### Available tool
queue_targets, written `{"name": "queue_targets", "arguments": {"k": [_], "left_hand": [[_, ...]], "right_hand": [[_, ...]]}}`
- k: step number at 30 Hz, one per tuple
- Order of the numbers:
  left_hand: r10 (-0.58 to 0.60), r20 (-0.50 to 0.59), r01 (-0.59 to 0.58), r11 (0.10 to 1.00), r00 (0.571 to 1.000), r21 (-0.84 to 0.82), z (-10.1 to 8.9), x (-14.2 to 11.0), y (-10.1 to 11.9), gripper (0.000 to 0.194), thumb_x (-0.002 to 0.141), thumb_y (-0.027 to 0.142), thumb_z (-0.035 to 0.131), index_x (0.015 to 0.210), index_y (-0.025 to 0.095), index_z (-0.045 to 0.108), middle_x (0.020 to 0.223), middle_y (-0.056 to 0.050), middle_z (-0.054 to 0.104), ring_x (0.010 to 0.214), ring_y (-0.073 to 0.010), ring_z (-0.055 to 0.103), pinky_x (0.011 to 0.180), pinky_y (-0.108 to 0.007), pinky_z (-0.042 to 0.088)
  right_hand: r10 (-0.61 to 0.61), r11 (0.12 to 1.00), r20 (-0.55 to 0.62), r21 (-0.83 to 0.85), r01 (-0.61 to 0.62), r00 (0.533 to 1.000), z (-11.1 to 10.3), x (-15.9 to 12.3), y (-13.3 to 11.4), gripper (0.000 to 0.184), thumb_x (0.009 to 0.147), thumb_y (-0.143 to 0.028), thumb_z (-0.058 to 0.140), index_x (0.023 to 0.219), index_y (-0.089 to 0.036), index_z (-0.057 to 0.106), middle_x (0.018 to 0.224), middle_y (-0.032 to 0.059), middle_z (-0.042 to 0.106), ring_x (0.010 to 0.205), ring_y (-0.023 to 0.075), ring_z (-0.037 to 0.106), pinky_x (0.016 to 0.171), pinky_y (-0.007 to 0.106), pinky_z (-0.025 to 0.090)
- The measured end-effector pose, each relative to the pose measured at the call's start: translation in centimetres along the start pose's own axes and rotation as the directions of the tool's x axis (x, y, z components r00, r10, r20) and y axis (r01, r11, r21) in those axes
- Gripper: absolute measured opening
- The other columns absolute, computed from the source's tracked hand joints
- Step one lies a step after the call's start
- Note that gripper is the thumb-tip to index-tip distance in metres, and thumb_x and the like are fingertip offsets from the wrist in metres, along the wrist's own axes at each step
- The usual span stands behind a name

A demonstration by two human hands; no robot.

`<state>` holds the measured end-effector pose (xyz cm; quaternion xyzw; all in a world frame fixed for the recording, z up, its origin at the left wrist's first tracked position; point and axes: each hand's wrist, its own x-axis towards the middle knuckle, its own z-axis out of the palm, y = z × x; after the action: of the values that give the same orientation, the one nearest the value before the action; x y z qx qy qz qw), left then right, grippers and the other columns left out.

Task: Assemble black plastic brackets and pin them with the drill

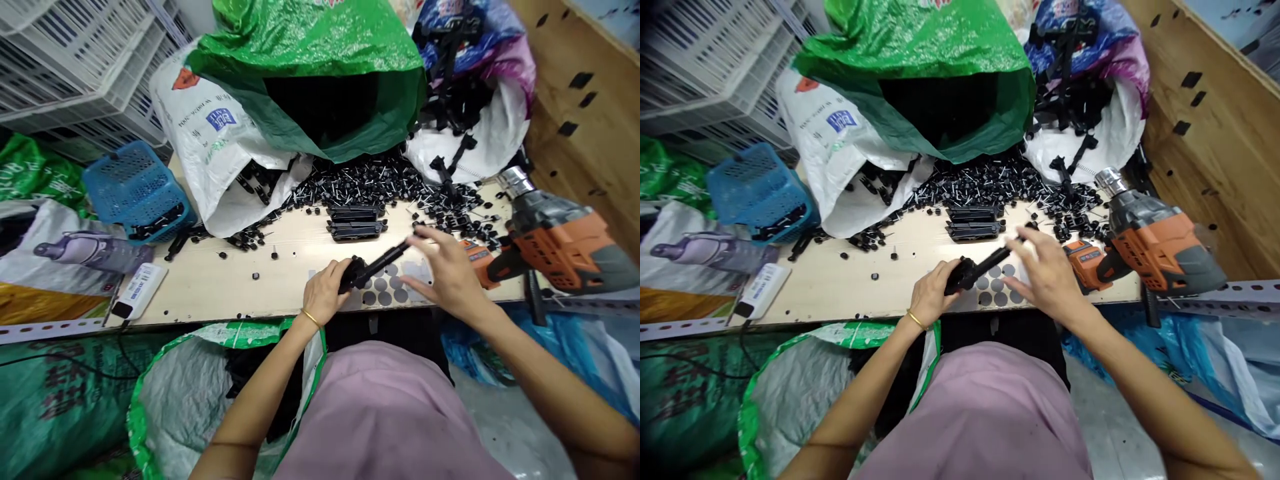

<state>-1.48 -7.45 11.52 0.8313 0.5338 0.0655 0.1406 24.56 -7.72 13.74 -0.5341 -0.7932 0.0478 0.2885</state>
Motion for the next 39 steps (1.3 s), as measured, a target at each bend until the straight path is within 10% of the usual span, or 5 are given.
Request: {"name": "queue_targets", "arguments": {"k": [4, 9, 15, 21, 39], "left_hand": [[0.229, 0.128, -0.233, 0.972, 0.965, 0.015, -0.5, -1.0, -0.5, 0.062, 0.075, 0.020, 0.065, 0.130, 0.024, 0.039, 0.111, -0.005, 0.056, 0.094, -0.0220, 0.059, 0.086, -0.035, 0.045], [0.184, 0.139, -0.172, 0.981, 0.973, -0.094, -0.4, -3.9, 0.8, 0.066, 0.076, 0.020, 0.058, 0.136, 0.020, 0.032, 0.104, -0.009, 0.059, 0.091, -0.0246, 0.060, 0.079, -0.037, 0.048], [0.327, 0.049, -0.208, 0.704, 0.944, -0.679, -1.8, -7.7, 1.9, 0.064, 0.069, 0.039, 0.065, 0.127, 0.026, 0.042, 0.100, -0.004, 0.062, 0.077, -0.0162, 0.061, 0.068, -0.024, 0.048], [-0.079, 0.022, 0.053, 0.412, 0.997, -0.910, -1.9, -9.8, 4.5, 0.061, 0.067, 0.065, 0.062, 0.108, 0.021, 0.051, 0.073, 0.001, 0.053, 0.058, -0.0115, 0.046, 0.051, -0.022, 0.038], [-0.045, 0.140, 0.142, 0.541, 0.989, -0.829, 0.5, -6.5, 1.8, 0.056, 0.079, 0.056, 0.051, 0.115, 0.013, 0.059, 0.094, -0.007, 0.065, 0.080, -0.0205, 0.058, 0.076, -0.031, 0.046]], "right_hand": [[-0.242, 0.909, 0.533, -0.168, 0.382, 0.811, -0.5, 0.1, -0.7, 0.009, 0.086, -0.016, 0.049, 0.089, -0.015, 0.057, 0.077, 0.0090, 0.066, 0.074, 0.0211, 0.063, 0.074, 0.035, 0.043], [-0.243, 0.901, 0.671, -0.111, 0.419, 0.701, -0.4, -0.8, -2.1, 0.015, 0.085, -0.031, 0.054, 0.085, -0.016, 0.056, 0.068, 0.0080, 0.066, 0.057, 0.0171, 0.060, 0.055, 0.026, 0.034], [-0.223, 0.942, 0.704, 0.334, -0.037, 0.675, -1.2, -4.1, -5.5, 0.033, 0.082, -0.049, 0.054, 0.073, -0.018, 0.056, 0.054, -0.0008, 0.056, 0.047, 0.0097, 0.047, 0.048, 0.023, 0.025], [-0.136, 0.695, 0.700, 0.572, -0.436, 0.701, -0.2, -5.0, -8.0, 0.041, 0.079, -0.053, 0.057, 0.062, -0.016, 0.050, 0.051, -0.0066, 0.033, 0.045, 0.0050, 0.031, 0.045, 0.020, 0.018], [0.175, 0.352, 0.749, 0.558, -0.751, 0.639, 3.8, -7.1, -8.6, 0.041, 0.081, -0.053, 0.054, 0.066, -0.015, 0.048, 0.063, -0.0026, 0.034, 0.062, 0.0093, 0.030, 0.054, 0.022, 0.023]]}}
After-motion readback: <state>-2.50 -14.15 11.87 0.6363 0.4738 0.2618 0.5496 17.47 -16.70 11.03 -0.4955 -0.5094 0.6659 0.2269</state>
